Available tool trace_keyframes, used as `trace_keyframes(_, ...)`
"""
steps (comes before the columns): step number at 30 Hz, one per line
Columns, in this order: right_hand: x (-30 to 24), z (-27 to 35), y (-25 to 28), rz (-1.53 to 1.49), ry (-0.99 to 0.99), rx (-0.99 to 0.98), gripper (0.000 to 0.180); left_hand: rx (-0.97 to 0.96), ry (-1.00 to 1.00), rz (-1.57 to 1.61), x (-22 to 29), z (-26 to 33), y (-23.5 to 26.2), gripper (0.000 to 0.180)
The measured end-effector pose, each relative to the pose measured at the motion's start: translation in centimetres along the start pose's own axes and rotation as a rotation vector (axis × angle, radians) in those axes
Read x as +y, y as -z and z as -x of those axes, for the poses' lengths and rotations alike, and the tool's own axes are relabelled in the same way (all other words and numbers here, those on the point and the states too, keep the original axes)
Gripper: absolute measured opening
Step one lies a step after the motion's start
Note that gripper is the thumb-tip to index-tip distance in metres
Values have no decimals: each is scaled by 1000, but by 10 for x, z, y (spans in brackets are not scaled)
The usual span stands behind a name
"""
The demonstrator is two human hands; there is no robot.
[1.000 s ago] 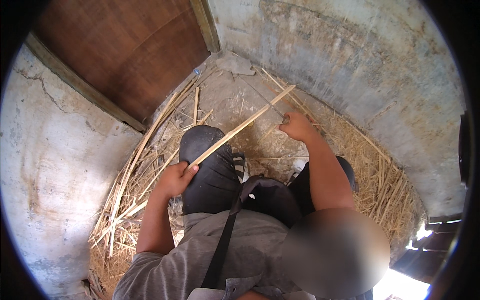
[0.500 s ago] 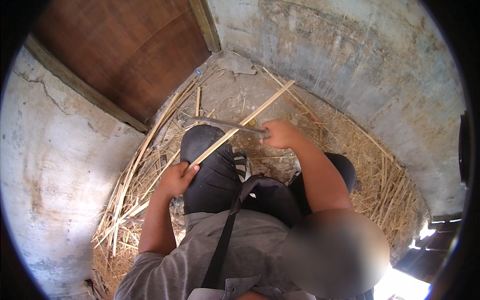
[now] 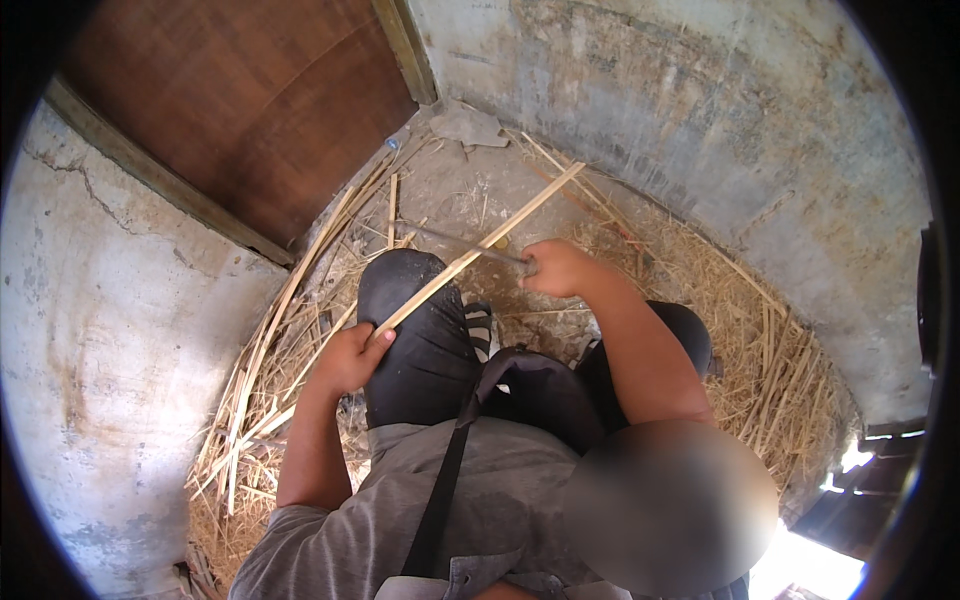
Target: The person sits on the floor and uses a knife to split long bamboo strips into thinner slivers. They hold the bamboo against their leg and repeatedly draw the knife along the length of the strip to separate the fibers.
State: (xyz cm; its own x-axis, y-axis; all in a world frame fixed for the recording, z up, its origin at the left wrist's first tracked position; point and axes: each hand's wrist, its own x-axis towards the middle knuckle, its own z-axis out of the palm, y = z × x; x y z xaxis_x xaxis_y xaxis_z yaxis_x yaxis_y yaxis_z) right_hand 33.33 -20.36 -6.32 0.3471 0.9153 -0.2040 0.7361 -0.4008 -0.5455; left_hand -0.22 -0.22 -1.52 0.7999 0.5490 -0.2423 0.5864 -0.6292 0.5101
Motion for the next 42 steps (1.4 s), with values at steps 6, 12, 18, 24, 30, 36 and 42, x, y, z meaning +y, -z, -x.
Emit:
trace_keyframes(6, -10, -7, -13, 15, 60, -11, 51, 3, 17, 2, 0, 1, -1, 57)
trace_keyframes(12, 9, -2, 0, 25, -23, 83, 49, 11, 21, -8, 2, 1, -1, 57)
trace_keyframes(18, 20, 1, 7, 31, -110, 95, 48, 14, 17, -14, 4, 2, 0, 57)
trace_keyframes(24, 23, -2, 0, 2, -79, 103, 51, 15, 32, -14, 5, 3, 0, 56)
trace_keyframes(30, 22, 0, 1, -3, -81, 100, 54, 18, 33, -11, 0, 1, -3, 56)
trace_keyframes(36, 24, 0, 0, -8, -65, 107, 55, 30, 20, -21, -1, 1, -3, 55)
trace_keyframes(42, 24, 2, 1, -14, -75, 102, 55, 31, 14, -29, 3, 2, -3, 55)
